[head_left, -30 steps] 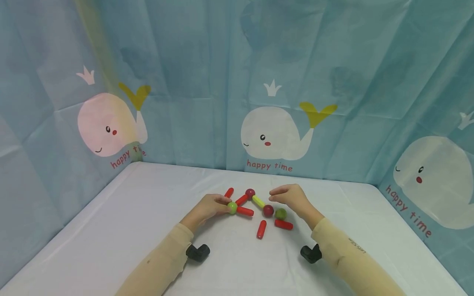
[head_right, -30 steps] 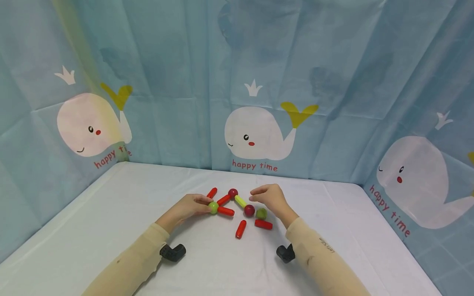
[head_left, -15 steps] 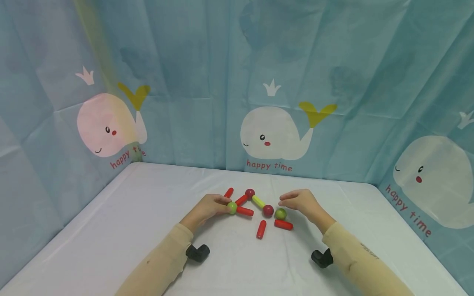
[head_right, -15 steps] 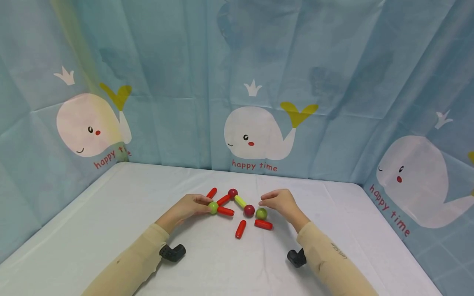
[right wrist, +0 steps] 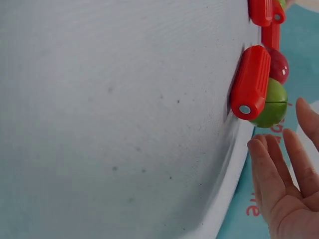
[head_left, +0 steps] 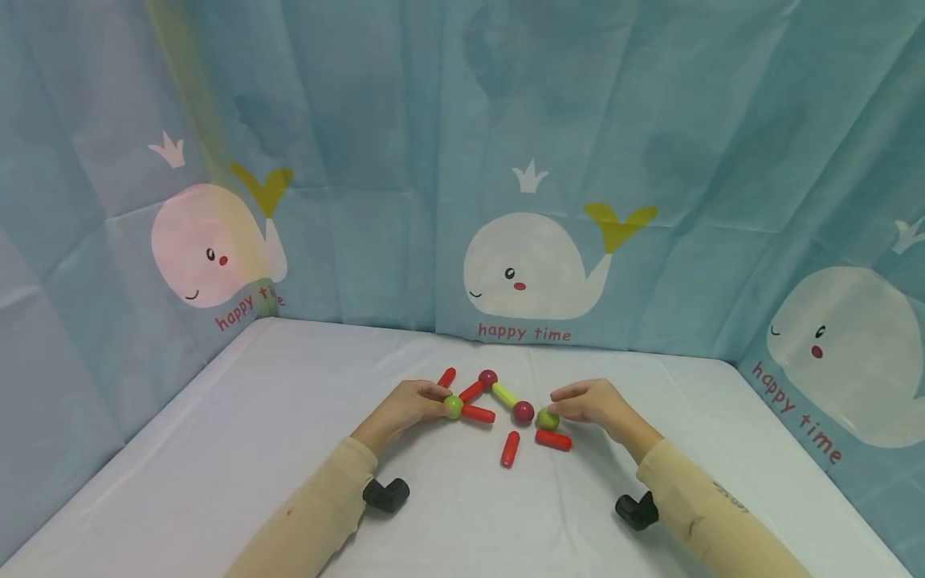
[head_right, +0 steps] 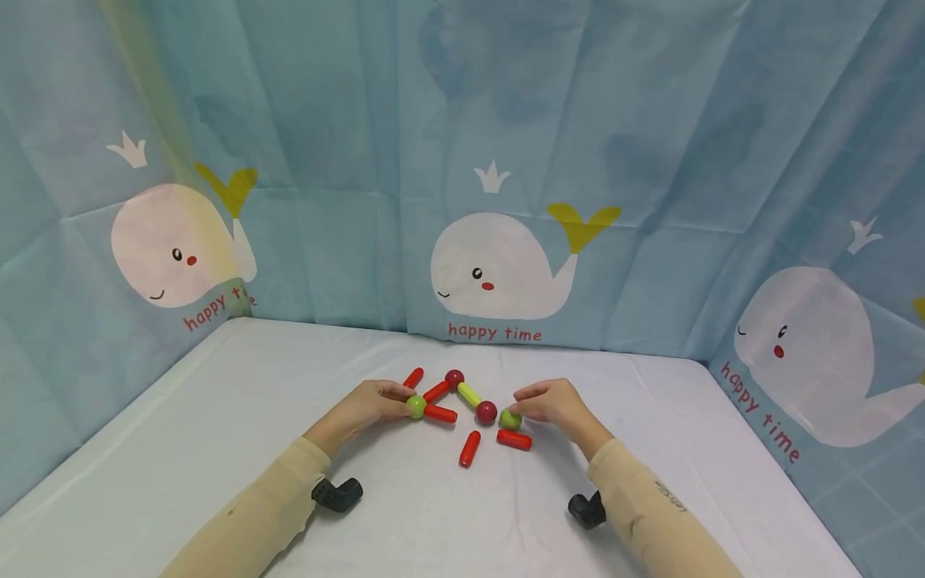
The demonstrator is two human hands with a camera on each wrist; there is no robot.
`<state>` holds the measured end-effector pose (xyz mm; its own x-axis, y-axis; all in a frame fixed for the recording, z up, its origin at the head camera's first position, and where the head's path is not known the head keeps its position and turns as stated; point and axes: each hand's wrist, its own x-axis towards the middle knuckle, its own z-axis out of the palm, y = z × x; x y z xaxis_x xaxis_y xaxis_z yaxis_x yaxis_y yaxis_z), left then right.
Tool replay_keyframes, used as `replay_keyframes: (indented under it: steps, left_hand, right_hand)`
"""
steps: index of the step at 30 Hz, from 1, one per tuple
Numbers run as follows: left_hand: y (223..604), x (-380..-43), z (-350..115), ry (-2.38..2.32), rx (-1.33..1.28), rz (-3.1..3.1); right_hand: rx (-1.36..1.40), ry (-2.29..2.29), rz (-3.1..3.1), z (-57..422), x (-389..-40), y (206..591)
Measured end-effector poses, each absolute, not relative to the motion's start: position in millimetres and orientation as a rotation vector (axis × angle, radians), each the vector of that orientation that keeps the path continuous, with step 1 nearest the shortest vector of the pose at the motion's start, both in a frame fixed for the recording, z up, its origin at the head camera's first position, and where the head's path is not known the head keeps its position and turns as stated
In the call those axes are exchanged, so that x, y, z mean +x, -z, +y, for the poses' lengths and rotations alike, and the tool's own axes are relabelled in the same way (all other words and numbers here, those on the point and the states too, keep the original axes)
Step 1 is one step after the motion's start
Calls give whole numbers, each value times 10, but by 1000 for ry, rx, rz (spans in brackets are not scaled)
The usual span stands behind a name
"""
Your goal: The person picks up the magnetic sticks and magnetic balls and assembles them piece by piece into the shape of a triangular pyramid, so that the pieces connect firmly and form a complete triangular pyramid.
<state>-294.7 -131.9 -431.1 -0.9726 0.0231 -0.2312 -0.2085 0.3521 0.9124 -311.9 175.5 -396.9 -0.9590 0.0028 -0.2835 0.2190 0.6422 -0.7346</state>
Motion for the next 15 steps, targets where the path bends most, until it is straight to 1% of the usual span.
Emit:
replay_keyframes:
  steps: [15]
  left_hand:
    - [4308,-2940,-1338,-1668,-145,2412]
  right_hand:
    - [33,1337,2509,1792,-3077,4066]
